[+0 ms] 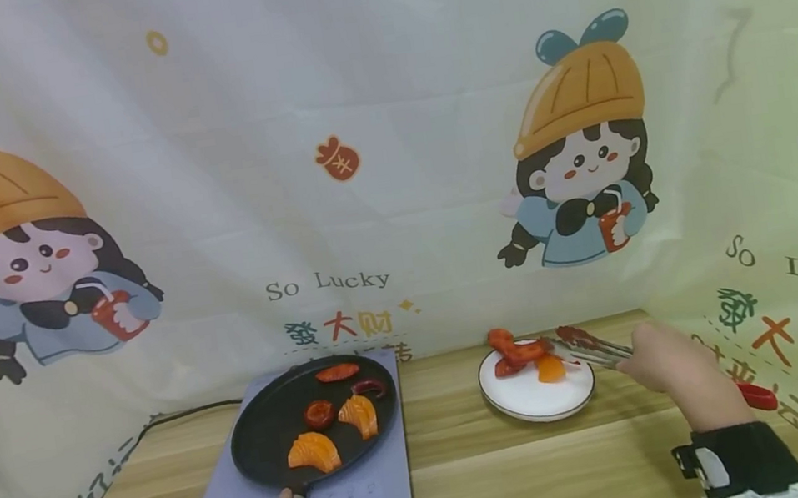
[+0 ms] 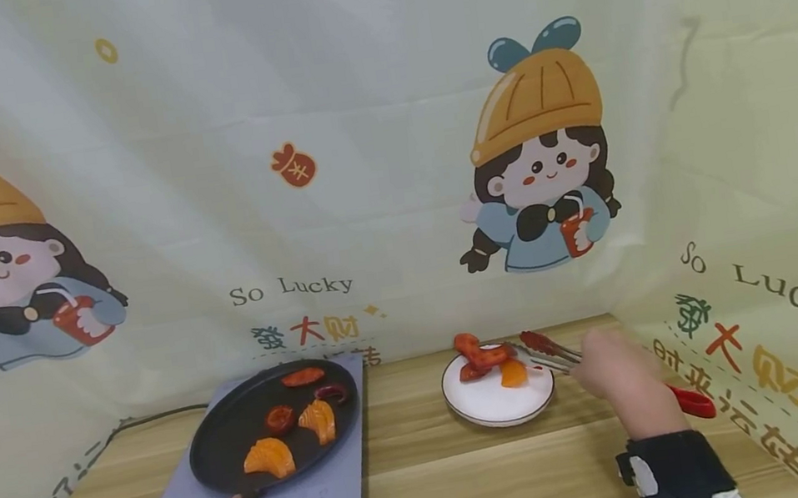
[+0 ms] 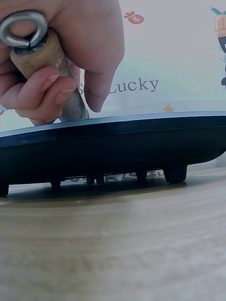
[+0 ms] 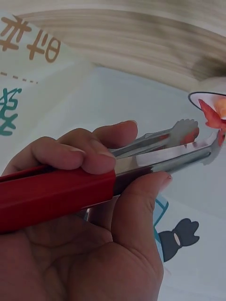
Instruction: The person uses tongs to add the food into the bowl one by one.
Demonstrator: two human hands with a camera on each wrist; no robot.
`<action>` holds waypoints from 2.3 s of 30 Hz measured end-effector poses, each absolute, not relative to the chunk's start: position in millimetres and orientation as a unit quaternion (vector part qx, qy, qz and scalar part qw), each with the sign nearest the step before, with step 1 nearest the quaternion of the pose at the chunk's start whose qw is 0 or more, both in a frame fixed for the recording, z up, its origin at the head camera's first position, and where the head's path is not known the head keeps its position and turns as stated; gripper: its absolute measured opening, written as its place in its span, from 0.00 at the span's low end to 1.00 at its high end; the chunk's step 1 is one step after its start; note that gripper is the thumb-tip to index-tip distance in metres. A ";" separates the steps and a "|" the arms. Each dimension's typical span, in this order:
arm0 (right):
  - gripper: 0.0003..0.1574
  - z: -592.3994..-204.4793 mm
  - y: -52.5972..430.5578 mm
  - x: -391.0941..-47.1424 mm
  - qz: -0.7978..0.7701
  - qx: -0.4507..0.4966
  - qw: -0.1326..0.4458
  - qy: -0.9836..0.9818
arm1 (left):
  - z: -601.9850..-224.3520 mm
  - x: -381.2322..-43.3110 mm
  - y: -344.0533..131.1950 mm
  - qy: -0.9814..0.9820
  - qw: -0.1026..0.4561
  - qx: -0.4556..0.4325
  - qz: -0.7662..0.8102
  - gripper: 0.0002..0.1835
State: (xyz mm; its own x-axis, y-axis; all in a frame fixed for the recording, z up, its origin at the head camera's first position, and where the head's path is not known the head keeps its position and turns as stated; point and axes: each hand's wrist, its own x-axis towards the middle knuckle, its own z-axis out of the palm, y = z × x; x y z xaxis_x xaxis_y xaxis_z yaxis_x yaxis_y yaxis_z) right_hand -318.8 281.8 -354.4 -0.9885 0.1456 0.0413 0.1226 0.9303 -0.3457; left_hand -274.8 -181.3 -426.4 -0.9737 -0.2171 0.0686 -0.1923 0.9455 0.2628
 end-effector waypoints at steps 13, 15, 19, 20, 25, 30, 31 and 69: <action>0.17 -375.1 295.2 -325.7 0.274 -0.034 0.012 -0.961 | -428.8 -277.7 -180.3 -0.985 0.043 0.117 -0.122 0.32; 0.18 -375.8 296.6 -325.8 0.280 -0.034 0.005 -0.959 | -429.3 -278.4 -181.3 -0.985 0.042 0.115 -0.123 0.33; 0.19 -374.9 298.5 -325.2 0.278 -0.026 0.001 -0.960 | -430.2 -279.7 -183.2 -0.985 0.039 0.110 -0.125 0.33; 0.19 -374.4 298.8 -324.8 0.279 -0.025 0.000 -0.960 | -430.7 -279.9 -184.2 -0.985 0.039 0.108 -0.126 0.33; 0.15 -370.9 300.7 -322.8 0.298 -0.024 -0.007 -0.954 | -430.3 -279.1 -184.6 -0.985 0.036 0.106 -0.129 0.33; 0.13 -364.8 300.3 -318.7 0.315 -0.032 -0.007 -0.949 | -430.3 -278.1 -184.5 -0.985 0.035 0.107 -0.133 0.34; 0.12 -363.0 299.9 -317.8 0.318 -0.032 -0.006 -0.948 | -430.4 -278.1 -184.3 -0.985 0.037 0.109 -0.132 0.34; 0.17 -374.7 289.2 -324.6 0.308 -0.027 -0.024 -0.951 | -434.2 -280.3 -182.6 -0.985 0.040 0.120 -0.120 0.34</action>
